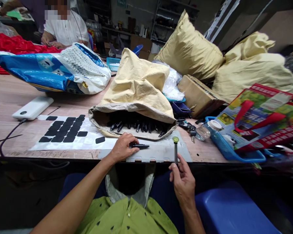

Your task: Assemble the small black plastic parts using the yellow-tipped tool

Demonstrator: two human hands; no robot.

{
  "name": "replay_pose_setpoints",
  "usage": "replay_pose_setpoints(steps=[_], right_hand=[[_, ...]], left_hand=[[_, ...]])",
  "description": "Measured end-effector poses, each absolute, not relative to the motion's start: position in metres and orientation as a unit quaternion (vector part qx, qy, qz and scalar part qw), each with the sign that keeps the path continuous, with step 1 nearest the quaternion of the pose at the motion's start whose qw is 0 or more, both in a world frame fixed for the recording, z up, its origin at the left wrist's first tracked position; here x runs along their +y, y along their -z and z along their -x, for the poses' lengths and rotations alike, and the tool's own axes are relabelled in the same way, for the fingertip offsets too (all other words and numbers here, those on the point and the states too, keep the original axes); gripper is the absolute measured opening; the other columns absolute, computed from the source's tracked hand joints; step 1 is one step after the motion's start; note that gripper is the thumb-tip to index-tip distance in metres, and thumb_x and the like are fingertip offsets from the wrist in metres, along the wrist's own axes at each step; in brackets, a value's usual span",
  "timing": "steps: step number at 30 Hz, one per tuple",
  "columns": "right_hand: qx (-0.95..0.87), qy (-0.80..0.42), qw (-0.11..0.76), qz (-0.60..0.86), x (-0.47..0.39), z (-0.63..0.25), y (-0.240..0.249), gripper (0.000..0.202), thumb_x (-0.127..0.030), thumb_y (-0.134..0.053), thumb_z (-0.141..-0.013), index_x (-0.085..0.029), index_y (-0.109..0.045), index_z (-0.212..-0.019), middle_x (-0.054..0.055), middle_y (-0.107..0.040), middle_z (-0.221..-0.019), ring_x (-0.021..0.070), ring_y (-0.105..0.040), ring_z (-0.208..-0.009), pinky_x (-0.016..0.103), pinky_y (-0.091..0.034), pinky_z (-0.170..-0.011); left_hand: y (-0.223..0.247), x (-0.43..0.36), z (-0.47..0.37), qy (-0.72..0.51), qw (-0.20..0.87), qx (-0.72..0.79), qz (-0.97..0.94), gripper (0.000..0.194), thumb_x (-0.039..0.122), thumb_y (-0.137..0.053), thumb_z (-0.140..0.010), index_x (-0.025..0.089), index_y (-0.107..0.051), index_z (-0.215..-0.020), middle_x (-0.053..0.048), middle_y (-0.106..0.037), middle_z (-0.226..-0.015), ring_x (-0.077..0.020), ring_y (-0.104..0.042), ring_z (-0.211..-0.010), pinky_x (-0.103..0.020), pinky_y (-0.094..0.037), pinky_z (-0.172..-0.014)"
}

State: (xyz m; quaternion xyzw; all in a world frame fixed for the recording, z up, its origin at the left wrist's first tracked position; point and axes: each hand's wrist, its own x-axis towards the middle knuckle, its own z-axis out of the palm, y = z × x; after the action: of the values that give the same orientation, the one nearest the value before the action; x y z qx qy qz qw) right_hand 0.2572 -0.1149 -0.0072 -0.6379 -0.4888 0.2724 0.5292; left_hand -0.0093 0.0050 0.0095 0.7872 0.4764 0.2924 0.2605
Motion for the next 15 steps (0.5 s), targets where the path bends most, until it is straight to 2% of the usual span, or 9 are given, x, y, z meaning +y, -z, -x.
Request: replay_pose_setpoints(steps=[2,5,11,15], right_hand=[[-0.516,-0.312,0.52,0.604,-0.121,-0.246,0.001,0.059,-0.039,-0.057,-0.098,-0.024,-0.044,-0.153,0.002,-0.068,-0.089,0.009,-0.052,-0.054,0.023,-0.048,-0.052],[-0.566,-0.347,0.466,0.585,-0.127,-0.229,-0.009,0.053,-0.036,-0.053,-0.101,-0.027,-0.045,-0.153,0.004,-0.069,-0.099,0.0095,-0.055,-0.061,0.024,-0.051,-0.058],[-0.618,-0.373,0.401,0.565,-0.132,-0.207,-0.017,0.054,-0.033,-0.049,-0.103,-0.025,-0.041,-0.155,0.004,-0.07,-0.097,0.0086,-0.053,-0.058,0.02,-0.048,-0.053],[-0.631,-0.374,0.379,0.564,-0.133,-0.199,-0.02,0.052,-0.032,-0.047,-0.104,-0.022,-0.043,-0.155,0.005,-0.07,-0.096,0.0116,-0.062,-0.071,0.021,-0.053,-0.063]], left_hand=[[-0.009,0.005,0.01,-0.285,0.265,0.475,-0.789,0.016,0.024,-0.08,-0.076,0.023,-0.075,-0.092,-0.002,-0.068,-0.086,-0.0232,-0.053,-0.093,-0.035,-0.041,-0.086],[-0.007,0.006,0.01,-0.279,0.265,0.475,-0.791,0.019,0.029,-0.082,-0.075,0.024,-0.076,-0.092,-0.001,-0.069,-0.087,-0.0233,-0.053,-0.093,-0.035,-0.04,-0.085],[-0.004,0.006,0.011,-0.289,0.257,0.462,-0.798,0.018,0.028,-0.082,-0.075,0.024,-0.077,-0.092,-0.002,-0.069,-0.088,-0.0225,-0.053,-0.092,-0.034,-0.041,-0.085],[-0.003,0.007,0.011,-0.291,0.256,0.467,-0.795,0.018,0.028,-0.082,-0.076,0.024,-0.079,-0.092,-0.003,-0.07,-0.087,-0.0231,-0.053,-0.092,-0.035,-0.041,-0.086]])
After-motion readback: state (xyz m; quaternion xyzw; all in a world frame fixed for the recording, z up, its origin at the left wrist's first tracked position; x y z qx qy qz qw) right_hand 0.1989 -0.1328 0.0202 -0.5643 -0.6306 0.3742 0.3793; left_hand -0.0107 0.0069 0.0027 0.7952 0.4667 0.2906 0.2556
